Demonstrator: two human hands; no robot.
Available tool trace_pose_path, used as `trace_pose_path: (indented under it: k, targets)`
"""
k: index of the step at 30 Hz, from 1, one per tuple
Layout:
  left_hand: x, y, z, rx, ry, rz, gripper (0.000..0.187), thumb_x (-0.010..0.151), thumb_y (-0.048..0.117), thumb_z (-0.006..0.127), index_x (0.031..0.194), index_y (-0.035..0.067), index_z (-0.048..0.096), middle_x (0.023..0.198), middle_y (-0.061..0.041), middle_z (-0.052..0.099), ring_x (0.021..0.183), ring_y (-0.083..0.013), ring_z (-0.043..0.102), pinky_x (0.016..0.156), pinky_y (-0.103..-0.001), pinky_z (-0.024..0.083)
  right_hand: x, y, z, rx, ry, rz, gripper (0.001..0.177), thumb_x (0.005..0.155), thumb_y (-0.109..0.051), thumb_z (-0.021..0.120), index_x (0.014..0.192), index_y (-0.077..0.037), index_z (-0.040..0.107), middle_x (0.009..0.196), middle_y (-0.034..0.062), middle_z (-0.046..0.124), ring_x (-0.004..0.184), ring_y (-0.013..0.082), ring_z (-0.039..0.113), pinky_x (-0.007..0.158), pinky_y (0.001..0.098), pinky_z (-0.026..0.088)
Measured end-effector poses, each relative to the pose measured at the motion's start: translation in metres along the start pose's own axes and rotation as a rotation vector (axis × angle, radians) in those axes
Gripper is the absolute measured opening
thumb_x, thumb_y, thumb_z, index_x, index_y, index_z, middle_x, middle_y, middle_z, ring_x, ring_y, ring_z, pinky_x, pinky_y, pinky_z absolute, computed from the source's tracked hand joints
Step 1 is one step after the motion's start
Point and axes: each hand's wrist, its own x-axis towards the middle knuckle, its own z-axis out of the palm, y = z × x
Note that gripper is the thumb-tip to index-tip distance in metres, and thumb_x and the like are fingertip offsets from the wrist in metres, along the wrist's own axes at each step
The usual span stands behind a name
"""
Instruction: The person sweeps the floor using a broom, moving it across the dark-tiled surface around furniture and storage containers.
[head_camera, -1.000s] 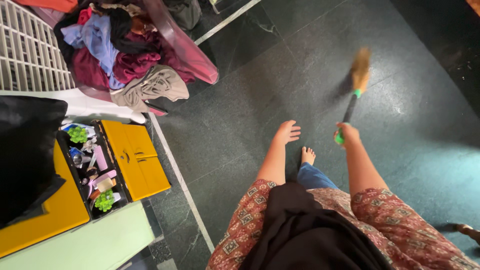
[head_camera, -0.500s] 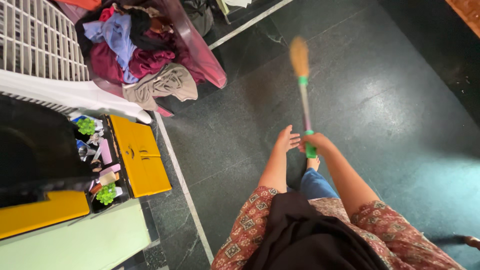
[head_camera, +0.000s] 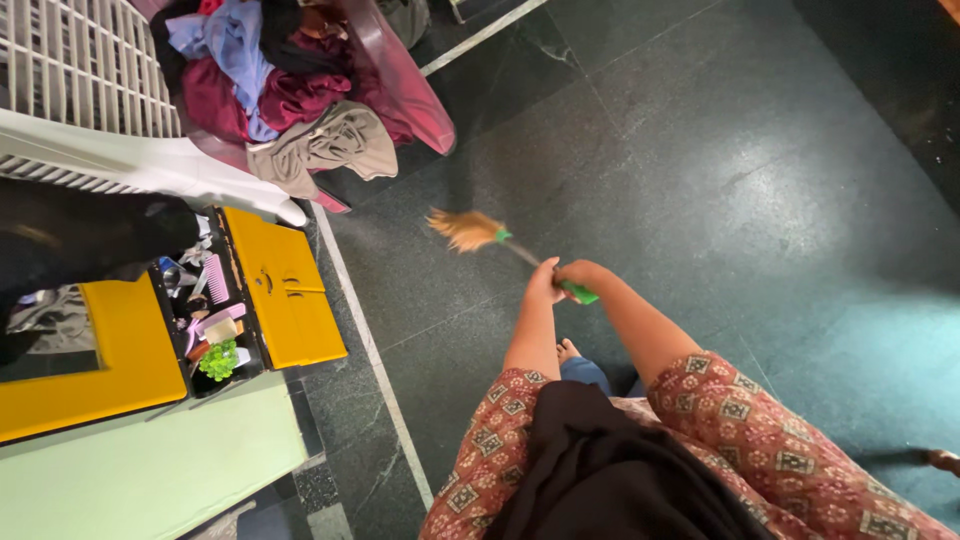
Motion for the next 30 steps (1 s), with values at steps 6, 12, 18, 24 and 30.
trace_pose_path:
  k: [6,12,18,24,30]
  targets:
    - [0.003,-0.063,0.074,0.465,-0.070,-0.073,0.040,0.092,0.052,0.073,0.080,0.015,0.061,0.067,-0.002,0.055,0.050,-0.0149,0.049,0.044,-0.030,0.044,0.001,0.089,-0.060,0.837,0.056,0.063,0.031,0.098,-0.035,0.068,0.094,-0.005,0.070,0.073,0.0104,0.065,0.054,0.0201,0.061,0.050,0.0346,0.051]
    - [0.005,-0.165,0.169,0.703,-0.127,-0.050,0.032,0.084,0.038,0.073,0.088,0.006,0.068,0.081,-0.009,0.069,0.068,-0.0233,0.069,0.059,-0.043,0.058,-0.059,0.153,-0.123,1.002,0.599,0.086,0.044,0.099,-0.043,0.049,0.114,-0.006,0.068,0.102,0.0139,0.073,0.089,0.0291,0.072,0.074,0.0433,0.057]
    - [0.008,-0.211,0.197,0.642,-0.280,0.059,0.028,0.088,0.033,0.068,0.095,0.006,0.068,0.084,-0.006,0.068,0.076,-0.0218,0.065,0.064,-0.040,0.053,-0.117,0.172,-0.146,0.681,0.985,-0.111,0.048,0.091,-0.033,0.066,0.106,0.012,0.069,0.098,0.0212,0.074,0.090,0.0313,0.075,0.073,0.0418,0.057]
    - [0.004,-0.210,0.181,0.409,-0.259,0.104,0.022,0.088,0.034,0.070,0.105,0.019,0.068,0.089,-0.003,0.068,0.076,-0.0179,0.065,0.065,-0.036,0.052,-0.126,0.165,-0.139,0.217,0.901,-0.253,0.039,0.082,-0.025,0.065,0.096,0.010,0.073,0.090,0.0264,0.076,0.085,0.0328,0.078,0.072,0.0418,0.060]
    - [-0.025,-0.178,0.134,0.108,-0.240,0.322,0.031,0.088,0.028,0.073,0.115,0.015,0.066,0.107,-0.008,0.074,0.093,-0.0193,0.073,0.081,-0.034,0.060,-0.106,0.134,-0.095,-0.288,0.767,-0.423,0.048,0.087,-0.029,0.072,0.113,0.010,0.060,0.097,0.0316,0.071,0.091,0.0434,0.072,0.076,0.0466,0.058]
